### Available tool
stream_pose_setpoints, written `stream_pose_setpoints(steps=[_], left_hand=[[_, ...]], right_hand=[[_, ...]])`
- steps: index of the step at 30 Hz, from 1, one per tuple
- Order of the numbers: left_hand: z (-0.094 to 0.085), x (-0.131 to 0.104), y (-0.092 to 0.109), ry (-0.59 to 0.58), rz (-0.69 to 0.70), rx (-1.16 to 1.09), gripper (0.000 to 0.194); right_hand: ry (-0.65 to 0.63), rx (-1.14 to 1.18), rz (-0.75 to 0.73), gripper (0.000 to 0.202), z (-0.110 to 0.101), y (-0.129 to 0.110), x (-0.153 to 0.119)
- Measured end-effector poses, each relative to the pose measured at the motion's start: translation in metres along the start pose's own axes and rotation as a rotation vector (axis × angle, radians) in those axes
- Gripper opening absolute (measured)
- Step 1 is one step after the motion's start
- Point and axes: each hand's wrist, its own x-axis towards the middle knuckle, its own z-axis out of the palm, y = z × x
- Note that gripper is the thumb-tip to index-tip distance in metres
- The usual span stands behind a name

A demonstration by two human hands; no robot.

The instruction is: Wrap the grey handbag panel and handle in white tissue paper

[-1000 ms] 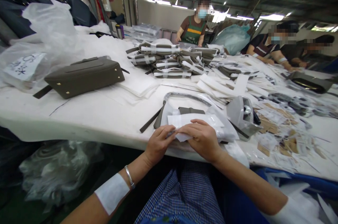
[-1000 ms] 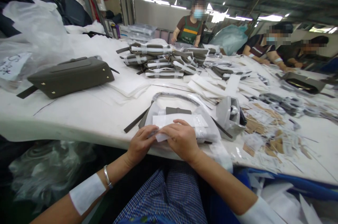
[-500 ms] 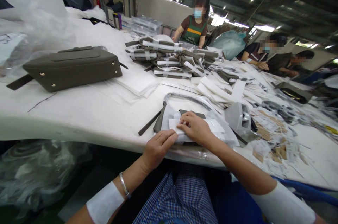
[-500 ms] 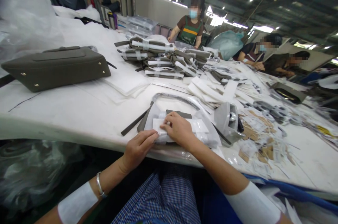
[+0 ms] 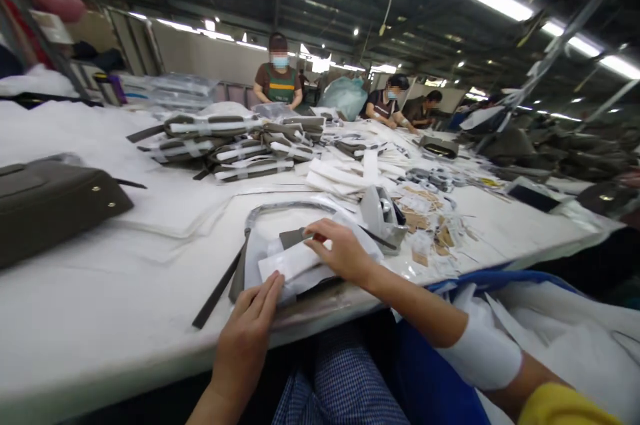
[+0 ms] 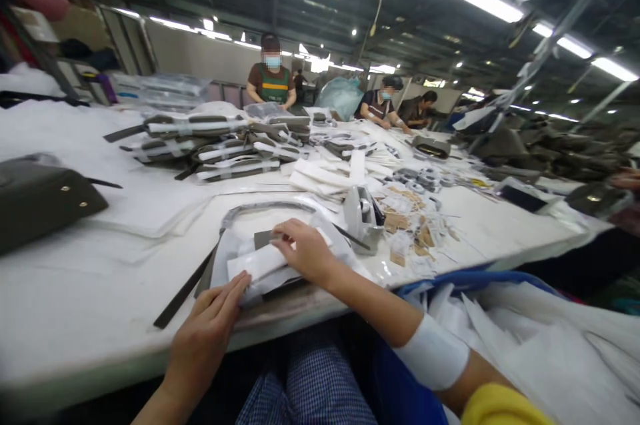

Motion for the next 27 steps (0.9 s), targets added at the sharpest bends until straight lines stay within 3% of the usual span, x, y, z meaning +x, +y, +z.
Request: stream_pose_setpoints(steps=[2, 4, 5, 8, 12, 17, 22, 27], left_hand=[[0.002, -0.001, -0.002, 0.022, 0.021, 0.011, 0.054], [0.001, 0.000, -0.002, 0.048, 0.025, 0.026, 0.056], [0.001, 0.001, -0.001, 0.060, 0.025, 0.033, 0.057], [0.000, 0.003, 0.000, 0.075, 0.026, 0.040, 0.058], [0.002, 0.003, -0.002, 0.069, 0.044, 0.023, 0.060], [0.003, 0.004, -0.003, 0.091, 0.063, 0.009, 0.061], [0.001, 0.006, -0.004, 0.133, 0.088, 0.005, 0.064], [-0.001, 0.007, -0.004, 0.141, 0.096, -0.006, 0.061]], right_hand=[[0.144, 0.002, 0.144, 0.015, -0.044, 0.024, -0.014], [0.244, 0.032, 0.445, 0.020, -0.088, 0.055, -0.026], [0.269, 0.093, 0.615, 0.021, -0.107, 0.071, -0.030], [0.237, 0.230, 0.867, 0.019, -0.140, 0.112, -0.035], [0.127, 0.466, 1.029, 0.025, -0.144, 0.142, -0.025], [0.073, 0.732, 1.107, 0.022, -0.147, 0.150, -0.014], [0.137, 0.893, 1.126, 0.022, -0.159, 0.141, -0.017], [0.272, 0.966, 1.047, 0.022, -0.178, 0.110, -0.032]])
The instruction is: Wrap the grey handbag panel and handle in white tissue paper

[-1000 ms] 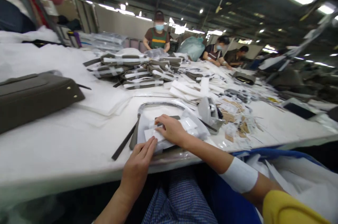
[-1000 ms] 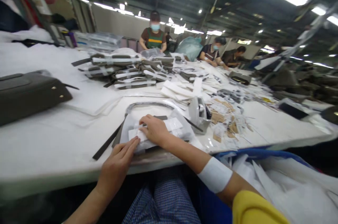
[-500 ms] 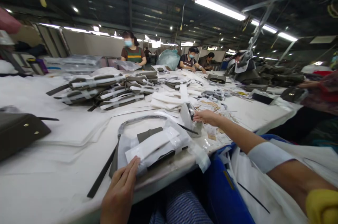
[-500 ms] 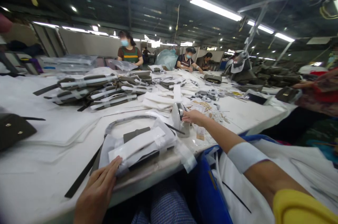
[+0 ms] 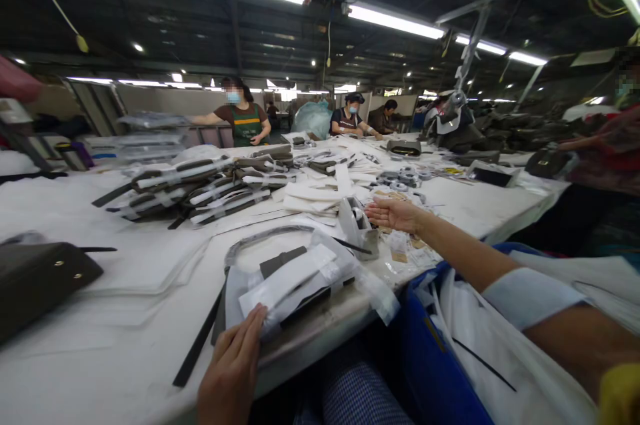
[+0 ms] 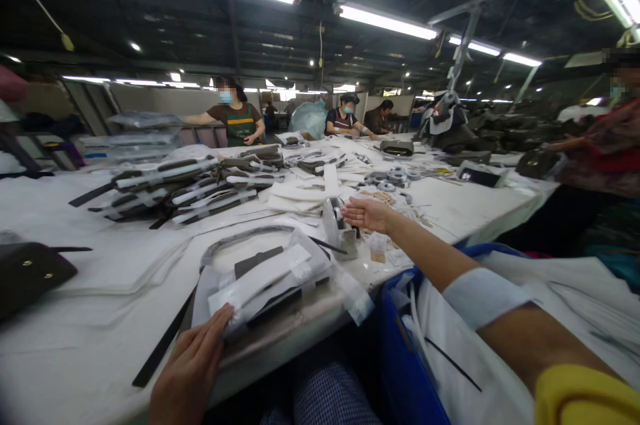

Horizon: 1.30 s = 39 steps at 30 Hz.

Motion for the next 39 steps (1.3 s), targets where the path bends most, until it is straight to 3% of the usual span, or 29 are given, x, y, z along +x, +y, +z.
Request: stream_pose_setpoints(steps=[3, 7, 12, 15, 20, 24, 27, 30, 32, 35, 39], left_hand=[[0.001, -0.001, -0.001, -0.012, -0.004, 0.006, 0.059], [0.002, -0.001, -0.001, -0.012, -0.004, 0.012, 0.058], [0.000, 0.000, 0.000, -0.005, -0.001, 0.012, 0.056], [-0.001, 0.000, 0.001, -0.019, -0.018, 0.007, 0.054], [-0.001, 0.000, 0.001, -0.019, -0.030, -0.013, 0.052], [-0.001, 0.001, 0.002, -0.004, -0.033, -0.047, 0.051], [-0.001, 0.001, 0.001, -0.005, -0.040, -0.048, 0.050], [-0.003, 0.001, 0.003, -0.041, -0.060, -0.040, 0.049], [-0.004, 0.000, 0.005, -0.068, -0.092, -0.052, 0.049], [-0.004, -0.001, 0.008, -0.102, -0.150, -0.081, 0.048], [-0.003, -0.002, 0.009, -0.139, -0.211, -0.107, 0.047]], right_hand=[[0.024, 0.030, -0.053, 0.023, 0.000, 0.005, -0.033], [0.044, 0.039, -0.055, 0.016, -0.001, 0.038, -0.065], [0.107, 0.010, -0.120, 0.017, -0.007, 0.094, -0.058], [0.165, -0.102, -0.119, 0.016, -0.011, 0.113, -0.043], [0.211, -0.327, -0.149, 0.018, -0.023, 0.109, -0.028], [0.220, -0.565, -0.209, 0.008, -0.037, 0.093, -0.038], [0.176, -0.934, -0.490, 0.005, -0.036, 0.075, -0.061], [-0.062, -1.368, -0.899, 0.018, -0.013, 0.056, -0.087], [-0.269, -1.486, -1.056, 0.021, 0.015, 0.045, -0.098], [-0.564, -1.506, -1.186, 0.018, 0.069, 0.034, -0.099], [-0.913, -1.454, -1.242, 0.020, 0.147, 0.033, -0.079]])
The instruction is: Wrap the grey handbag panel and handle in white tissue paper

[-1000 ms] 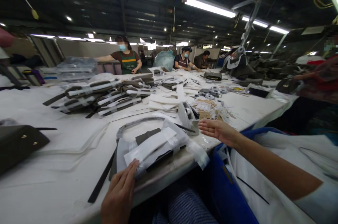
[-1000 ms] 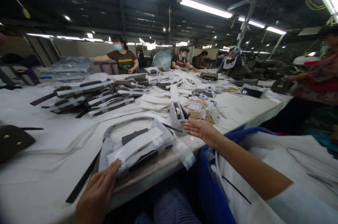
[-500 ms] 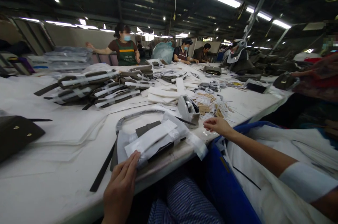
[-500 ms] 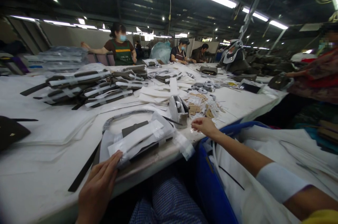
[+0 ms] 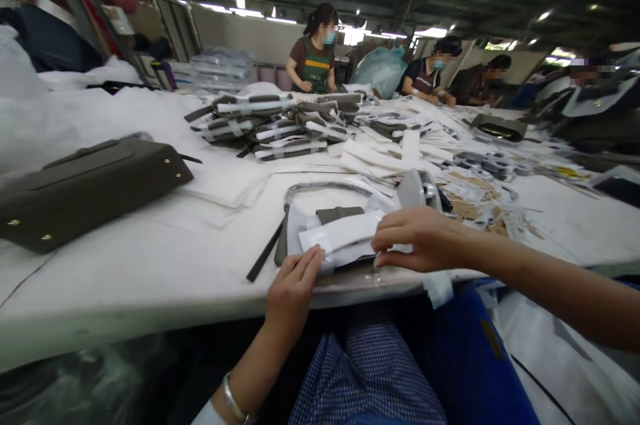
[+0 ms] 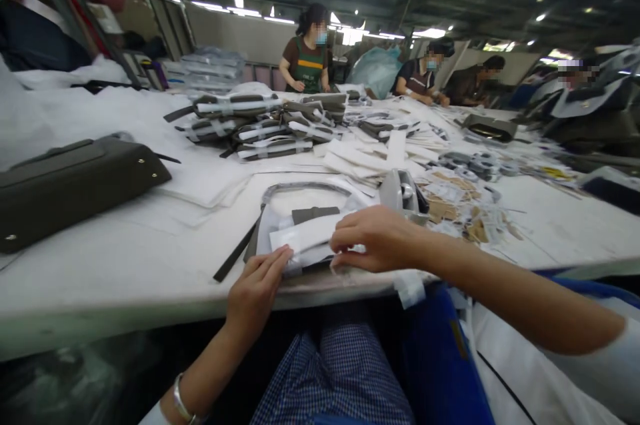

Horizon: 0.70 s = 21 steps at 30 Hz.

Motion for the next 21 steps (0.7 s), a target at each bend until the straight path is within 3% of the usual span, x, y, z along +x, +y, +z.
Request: stream_pose_setpoints(steps=[4, 8, 14, 21], left_hand=[[-0.002, 0.001, 0.002, 0.007, -0.013, -0.022, 0.048], [-0.001, 0.001, 0.003, 0.031, -0.027, -0.056, 0.048], [0.004, 0.001, 0.002, 0.066, -0.071, -0.129, 0.040], [0.007, -0.004, 0.002, 0.112, -0.081, -0.118, 0.035]], right_hand=[[-0.156, 0.062, -0.127, 0.022, 0.017, 0.012, 0.064], [-0.305, 0.034, -0.149, 0.019, 0.031, 0.021, 0.102], [-0.504, -0.117, -0.082, 0.014, 0.041, 0.022, 0.129], [-0.636, -0.238, -0.122, 0.023, 0.046, 0.020, 0.150]])
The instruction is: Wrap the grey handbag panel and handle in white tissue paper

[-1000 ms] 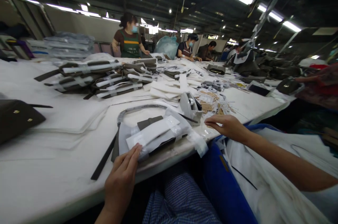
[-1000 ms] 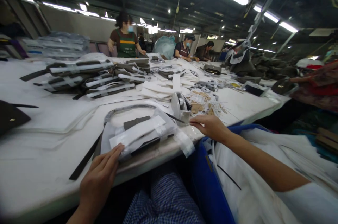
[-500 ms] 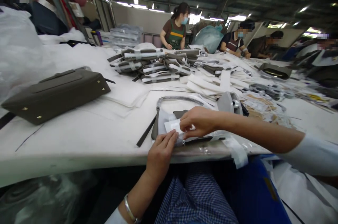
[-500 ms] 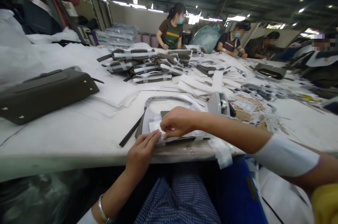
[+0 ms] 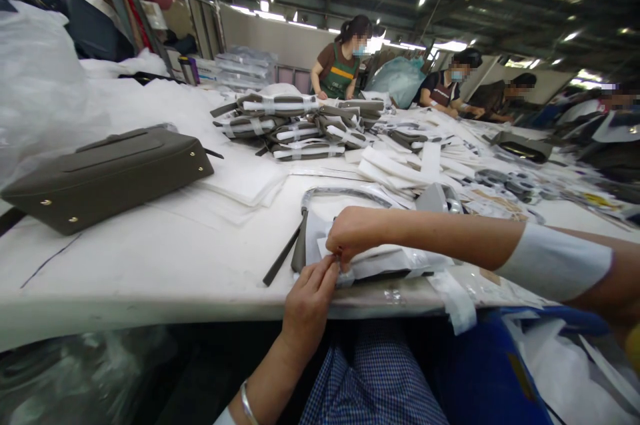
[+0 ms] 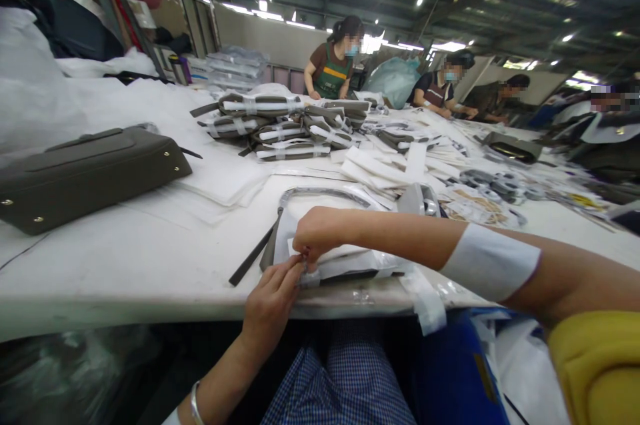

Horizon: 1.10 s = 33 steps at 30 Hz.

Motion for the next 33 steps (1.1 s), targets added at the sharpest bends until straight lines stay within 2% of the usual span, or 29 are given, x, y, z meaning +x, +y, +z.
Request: stream_pose_setpoints(steps=[4, 8, 13, 16, 21, 24, 26, 29, 32, 33], left_hand=[[0.002, -0.001, -0.001, 0.068, 0.056, 0.020, 0.042], [0.002, 0.002, 0.000, 0.071, 0.088, 0.000, 0.033], [0.003, 0.000, 0.000, 0.061, 0.066, -0.026, 0.032], [0.003, -0.002, -0.001, 0.068, 0.064, -0.017, 0.031], [0.006, -0.002, -0.001, 0.073, 0.056, -0.002, 0.032], [0.005, -0.001, 0.000, 0.083, 0.069, 0.014, 0.032], [0.004, -0.001, 0.001, 0.096, 0.076, 0.022, 0.031], [0.003, -0.001, 0.003, 0.125, 0.087, 0.025, 0.030], [0.003, -0.001, 0.004, 0.131, 0.101, 0.030, 0.030], [0.004, -0.001, 0.004, 0.130, 0.103, 0.035, 0.031]], right_hand=[[-0.049, -0.013, 0.002, 0.019, -0.008, -0.001, 0.008], [-0.073, 0.030, -0.027, 0.024, -0.012, 0.006, 0.016], [-0.020, 0.025, -0.070, 0.040, -0.012, 0.030, 0.033], [-0.010, 0.105, -0.097, 0.039, -0.006, 0.046, 0.044], [0.108, 0.319, 0.058, 0.041, 0.010, 0.075, 0.049], [0.206, 0.420, 0.173, 0.039, 0.019, 0.090, 0.040], [0.283, 0.444, 0.234, 0.042, 0.025, 0.091, 0.029], [0.340, 0.501, 0.253, 0.069, 0.038, 0.073, 0.010], [0.292, 0.567, 0.221, 0.111, 0.053, 0.047, 0.000], [0.275, 0.588, 0.227, 0.119, 0.057, 0.041, -0.001]])
